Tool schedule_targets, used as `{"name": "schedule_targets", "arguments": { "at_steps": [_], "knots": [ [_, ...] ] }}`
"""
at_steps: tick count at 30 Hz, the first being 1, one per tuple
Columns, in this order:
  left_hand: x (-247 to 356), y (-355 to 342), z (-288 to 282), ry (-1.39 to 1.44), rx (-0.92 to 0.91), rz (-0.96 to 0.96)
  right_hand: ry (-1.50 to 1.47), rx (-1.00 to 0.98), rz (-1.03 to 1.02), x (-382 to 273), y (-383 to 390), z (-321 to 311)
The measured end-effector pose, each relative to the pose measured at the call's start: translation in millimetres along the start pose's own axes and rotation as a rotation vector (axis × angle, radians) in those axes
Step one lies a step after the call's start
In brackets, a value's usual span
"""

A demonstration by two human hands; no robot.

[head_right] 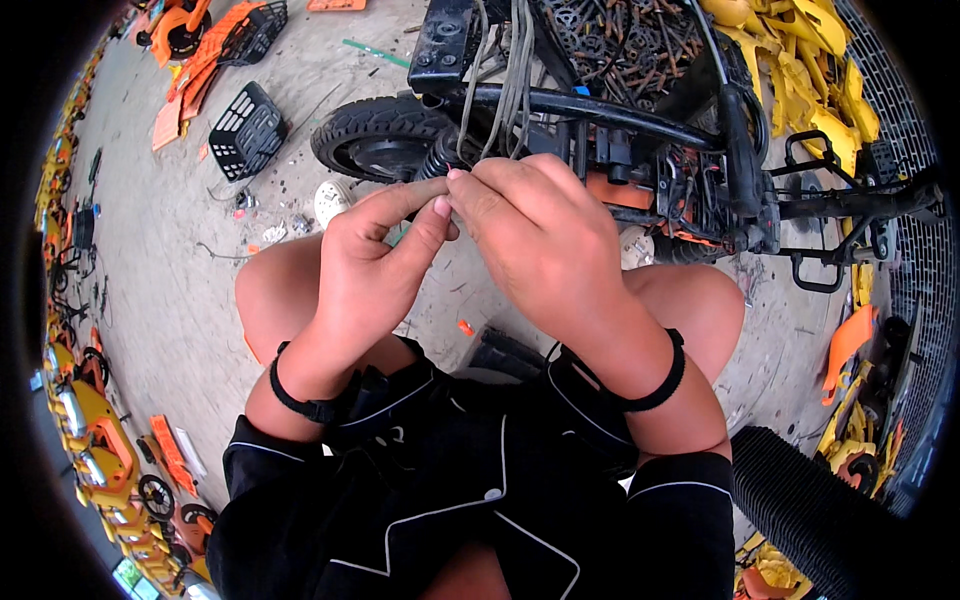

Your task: The person manipulates wires on a scooter frame with their hands, stripping insulation from a red wire.

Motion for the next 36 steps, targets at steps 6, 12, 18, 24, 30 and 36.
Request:
{"name": "schedule_targets", "arguments": {
  "at_steps": [6, 12, 18, 24, 30, 36],
  "knots": [
    [-6, 1, 1, 0.010, 0.022, -0.014, 0.131, 0.023, -0.189, -3, 8, 6],
    [-11, 6, 5, 0.078, 0.031, -0.059, 0.132, 0.047, -0.197, -7, 11, 12],
    [-13, 4, 5, 0.012, 0.034, -0.051, 0.170, 0.030, -0.238, -7, 10, 16],
    [-14, 4, 4, 0.073, 0.025, -0.084, 0.026, 0.083, -0.163, 0, 7, 16],
    [-11, 4, 6, 0.126, 0.049, -0.075, -0.108, 0.043, 0.039, 10, -1, 13],
    [-4, 5, 5, 0.035, -0.001, -0.072, -0.438, -0.169, 0.609, 31, 2, 9]
  ]
}}
Point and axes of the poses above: each hand's wrist, its own y-axis away from the middle knuckle, its own z-axis out of the palm, x = y × z, the point moved 4 cm from there along -y, towards the middle knuckle, and after that the axes turned 10 degrees about x, right-handed, at the moved point
